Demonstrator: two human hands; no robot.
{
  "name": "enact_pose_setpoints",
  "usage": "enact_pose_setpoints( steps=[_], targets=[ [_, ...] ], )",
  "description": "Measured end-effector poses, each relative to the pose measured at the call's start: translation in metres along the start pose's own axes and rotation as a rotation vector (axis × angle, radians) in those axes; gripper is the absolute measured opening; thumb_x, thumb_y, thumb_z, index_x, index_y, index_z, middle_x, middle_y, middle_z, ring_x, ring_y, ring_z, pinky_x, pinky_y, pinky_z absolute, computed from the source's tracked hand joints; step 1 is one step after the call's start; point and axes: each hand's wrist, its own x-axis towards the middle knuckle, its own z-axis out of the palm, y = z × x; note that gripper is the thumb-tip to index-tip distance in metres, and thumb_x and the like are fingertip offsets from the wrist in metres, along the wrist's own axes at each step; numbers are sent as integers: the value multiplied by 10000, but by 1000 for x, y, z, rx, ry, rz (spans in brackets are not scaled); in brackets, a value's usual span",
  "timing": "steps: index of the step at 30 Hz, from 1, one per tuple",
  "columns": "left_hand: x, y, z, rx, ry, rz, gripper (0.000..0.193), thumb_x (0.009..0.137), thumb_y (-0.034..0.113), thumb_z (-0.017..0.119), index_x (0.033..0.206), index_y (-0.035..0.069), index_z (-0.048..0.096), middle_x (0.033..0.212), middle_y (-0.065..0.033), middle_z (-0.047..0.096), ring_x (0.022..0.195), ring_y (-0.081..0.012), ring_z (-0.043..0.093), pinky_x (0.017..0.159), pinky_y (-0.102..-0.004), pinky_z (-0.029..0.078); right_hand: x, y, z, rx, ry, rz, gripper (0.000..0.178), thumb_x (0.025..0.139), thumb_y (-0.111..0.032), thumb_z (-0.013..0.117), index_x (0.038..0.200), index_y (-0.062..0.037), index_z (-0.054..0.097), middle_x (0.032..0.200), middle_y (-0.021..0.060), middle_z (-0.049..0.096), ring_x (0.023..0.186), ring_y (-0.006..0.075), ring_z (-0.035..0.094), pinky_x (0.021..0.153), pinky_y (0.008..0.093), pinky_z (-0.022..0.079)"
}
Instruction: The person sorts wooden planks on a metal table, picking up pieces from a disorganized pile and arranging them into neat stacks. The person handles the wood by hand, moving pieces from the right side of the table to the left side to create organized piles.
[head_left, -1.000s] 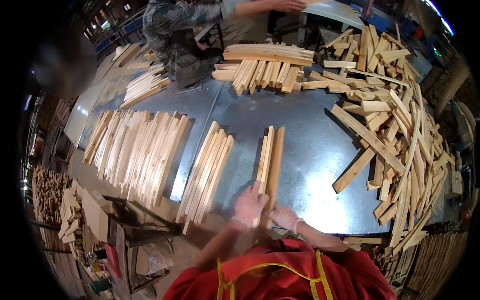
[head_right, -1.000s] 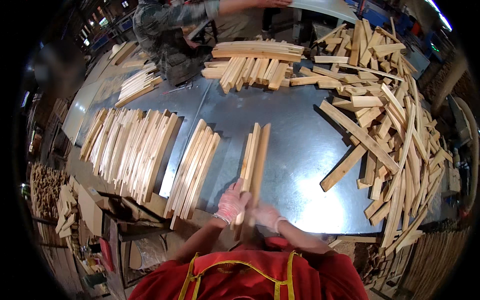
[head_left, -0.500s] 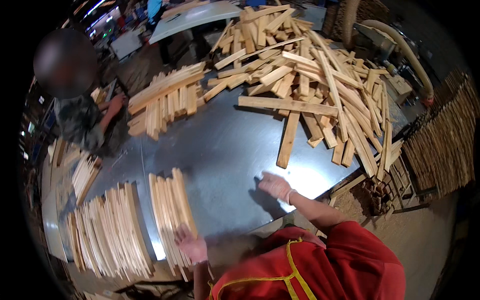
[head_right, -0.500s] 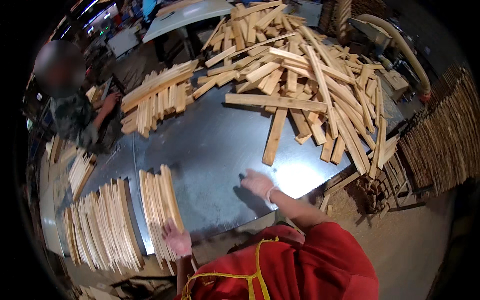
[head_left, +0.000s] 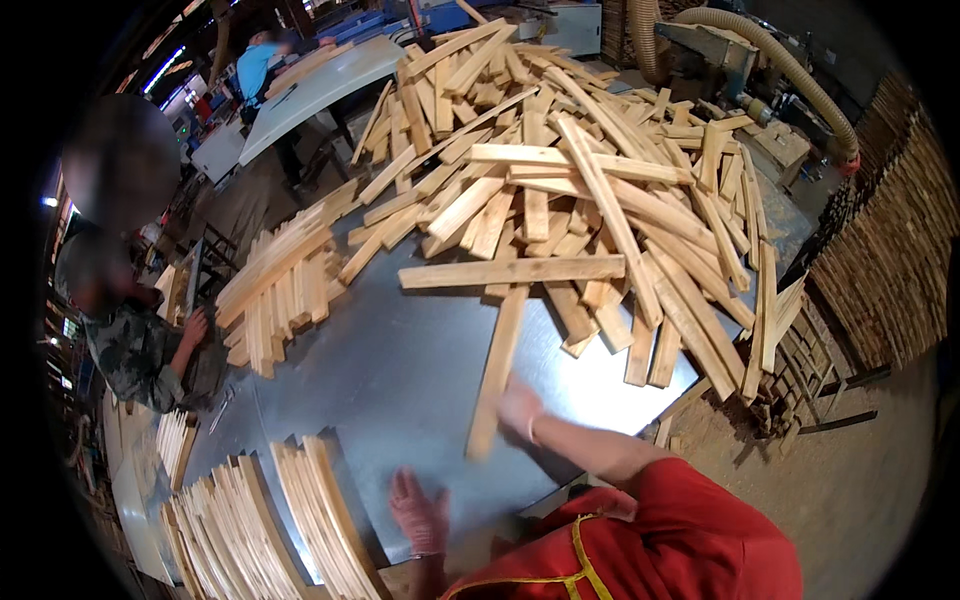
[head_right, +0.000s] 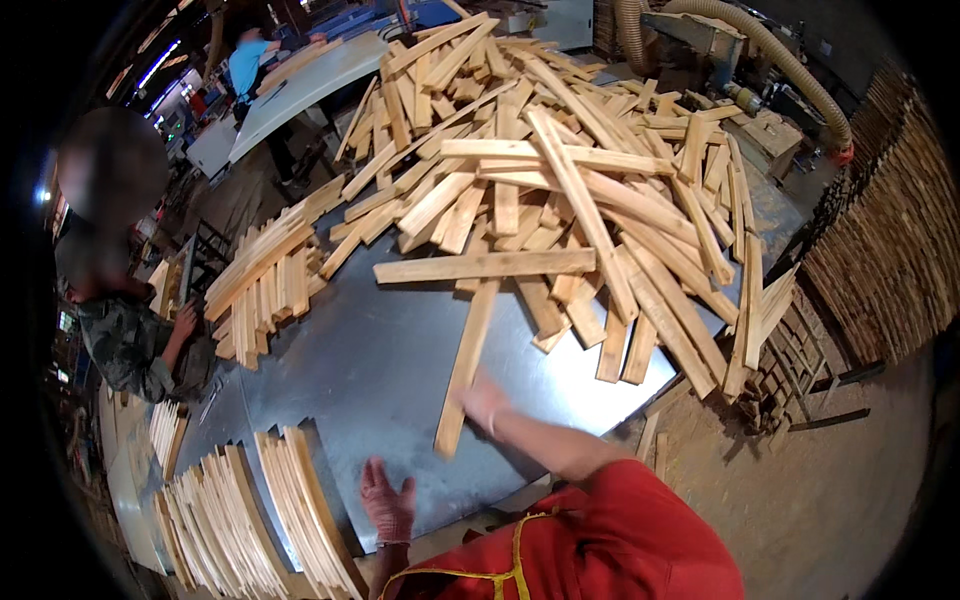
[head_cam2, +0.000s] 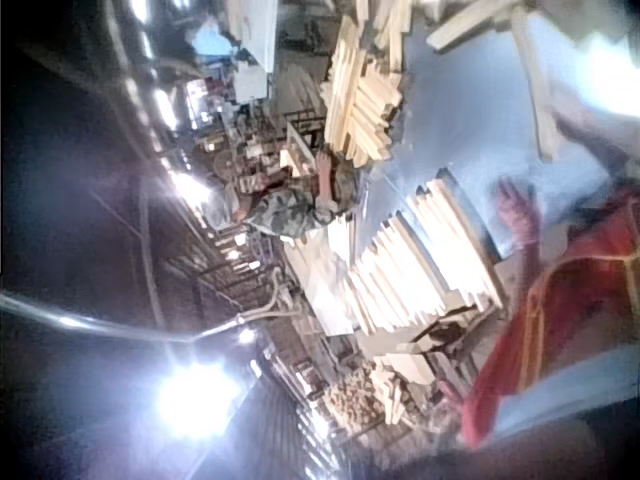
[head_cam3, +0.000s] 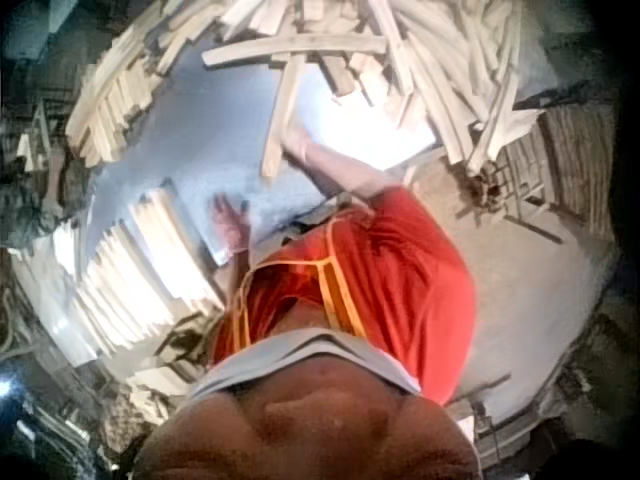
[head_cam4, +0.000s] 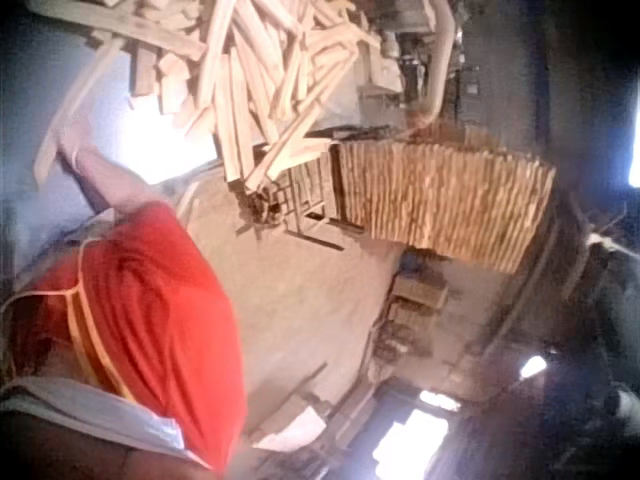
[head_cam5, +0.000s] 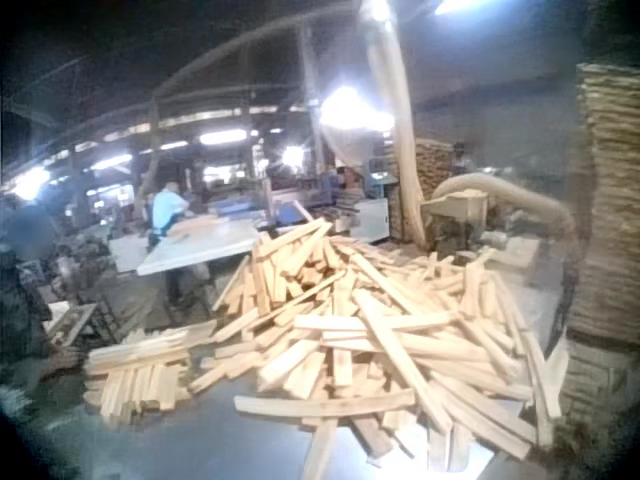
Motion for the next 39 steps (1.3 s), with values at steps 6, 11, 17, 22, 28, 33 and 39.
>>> enact_pose_setpoints(
  steps=[6, 11, 17, 22, 28, 33, 39],
  targets=[
    [67, 136, 3, -88, -287, -13, 684, 782, 405, 802, 1322, 55, 570, 1306, -164, 613, 1190, -375, 618, 993, -543, 493, 40, -46, -162, -456, 322, -556, 559, 861, -391, 650, 1275, -16, 658, 1279, 267, 680, 1155, 450, 655, 1035, 490, 507],
    [80, 133, 34, -16, -337, -100, 942, 722, 384, 900, 1501, 59, 482, 1389, -131, 575, 1261, -336, 577, 1000, -454, 510, 134, -75, -325, -676, 722, -39, 884, 849, -377, 748, 1593, -41, 408, 1379, 264, 642, 1319, 383, 605, 1118, 448, 462],
    [48, 26, 99, -1077, -156, -158, 473, 864, 225, 774, 1274, 34, 636, 1192, -106, 674, 1028, -283, 647, 860, -357, 517, 56, -72, -197, -471, 31, -109, 792, 865, -280, 748, 1547, -10, 448, 1324, 288, 674, 1247, 408, 648, 1074, 416, 480],
    [77, 57, 1, -1767, -402, -697, 300, 997, 110, 637, 1284, 32, 668, 1171, -16, 682, 990, -151, 655, 855, -299, 522, -44, -12, -85, -179, -368, -43, 905, 899, -366, 781, 1585, 63, 376, 1452, 286, 600, 1360, 351, 585, 1138, 353, 432],
    [53, 41, 5, -1482, -123, -709, 551, 923, 180, 749, 1423, 34, 572, 1155, -122, 718, 1058, -277, 695, 950, -400, 551, -121, -29, 52, -585, -755, -39, 765, 959, -490, 640, 1507, 7, 442, 1355, 316, 643, 1259, 462, 621, 1093, 443, 464],
    [24, -3, -16, -604, -328, -706, 711, 807, 278, 775, 1425, 11, 549, 1307, -227, 668, 1260, -405, 627, 1066, -429, 502, -123, -63, 79, -573, -938, -167, 707, 911, -460, 645, 1427, 14, 548, 1375, 288, 643, 1250, 463, 620, 1107, 462, 458],
    [-40, -96, -58, 117, -83, -627, 738, 808, 256, 780, 1473, 97, 501, 1455, -155, 557, 1291, -377, 587, 1039, -496, 510, -20, -48, 13, -1119, 129, -303, 722, 801, -433, 790, 1342, -13, 563, 1287, 253, 613, 1306, 406, 564, 1073, 486, 486]
  ],
)
